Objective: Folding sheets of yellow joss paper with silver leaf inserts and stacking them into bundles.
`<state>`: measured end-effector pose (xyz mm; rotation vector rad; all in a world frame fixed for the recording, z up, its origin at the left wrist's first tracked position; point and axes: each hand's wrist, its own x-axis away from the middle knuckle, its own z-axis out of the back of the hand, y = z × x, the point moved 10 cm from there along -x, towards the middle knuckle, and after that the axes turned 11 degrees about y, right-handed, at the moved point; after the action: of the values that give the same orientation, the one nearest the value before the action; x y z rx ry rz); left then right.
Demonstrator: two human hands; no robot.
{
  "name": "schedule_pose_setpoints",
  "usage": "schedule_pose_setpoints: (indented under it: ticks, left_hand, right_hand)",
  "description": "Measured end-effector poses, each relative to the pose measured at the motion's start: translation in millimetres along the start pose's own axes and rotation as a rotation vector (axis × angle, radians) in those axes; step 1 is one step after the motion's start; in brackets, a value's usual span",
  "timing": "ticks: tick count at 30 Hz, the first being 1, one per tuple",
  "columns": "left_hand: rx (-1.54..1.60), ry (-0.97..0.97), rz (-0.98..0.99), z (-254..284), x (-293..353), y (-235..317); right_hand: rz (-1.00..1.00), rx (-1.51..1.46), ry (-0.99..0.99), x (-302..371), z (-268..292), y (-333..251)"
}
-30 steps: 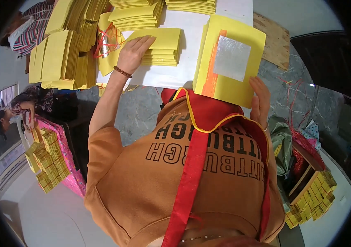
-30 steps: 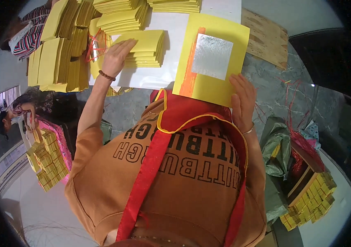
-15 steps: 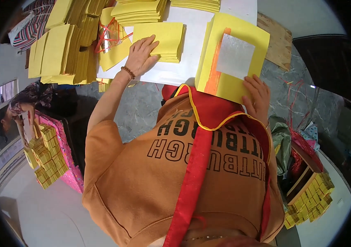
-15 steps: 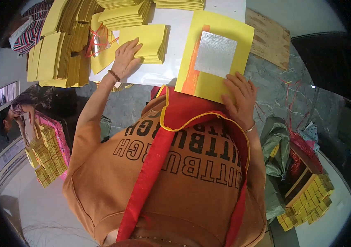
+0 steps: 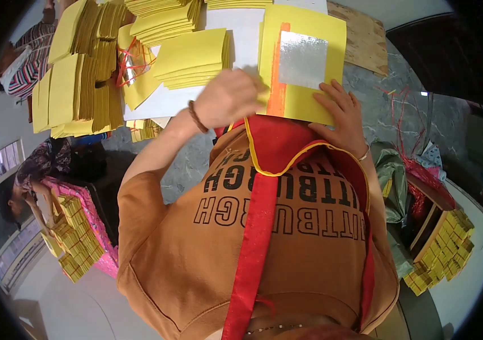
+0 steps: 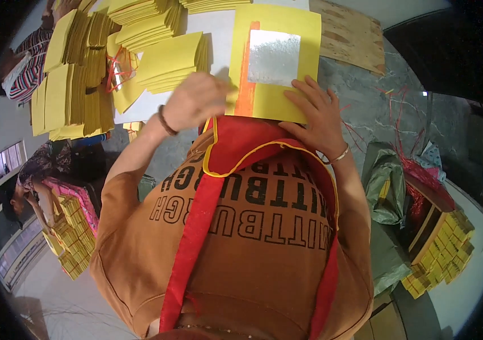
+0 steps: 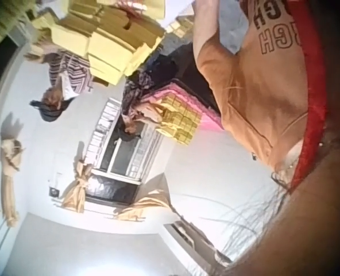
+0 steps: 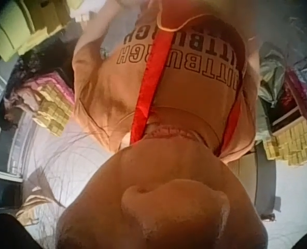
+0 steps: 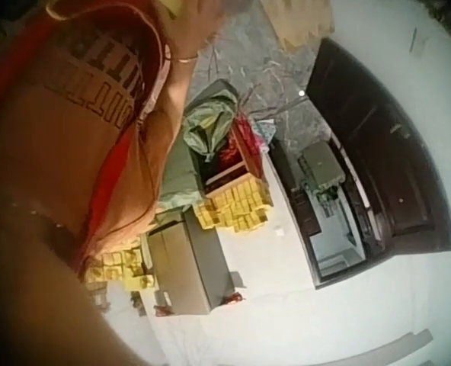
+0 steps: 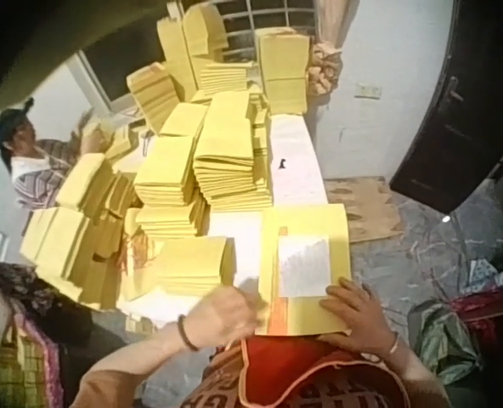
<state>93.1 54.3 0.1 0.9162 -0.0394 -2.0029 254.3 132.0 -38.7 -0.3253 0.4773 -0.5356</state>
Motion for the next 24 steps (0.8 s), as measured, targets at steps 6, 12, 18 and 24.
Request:
schedule_pose_setpoints:
  ticks: [6,12,18,24]
  left_hand:
    - [-0.007,-0.077,0.038,-16,-10,11]
    - [0.347,-0.128,0.359,-19,-15,-21]
    - [0.563,-0.221,0.674,-37,-2,-48]
    - [0.684,-0.338,0.835,-52,6,-59]
  right_hand:
    - [-0.022,-0.006,-0.005,-2,2,2]
    - [-0.174,-0.54,0.027,1,3,28]
    - [-0.346,-0.695,0.062,4,0,46]
    - [-0.342,-0.728,0.079,2,1,46]
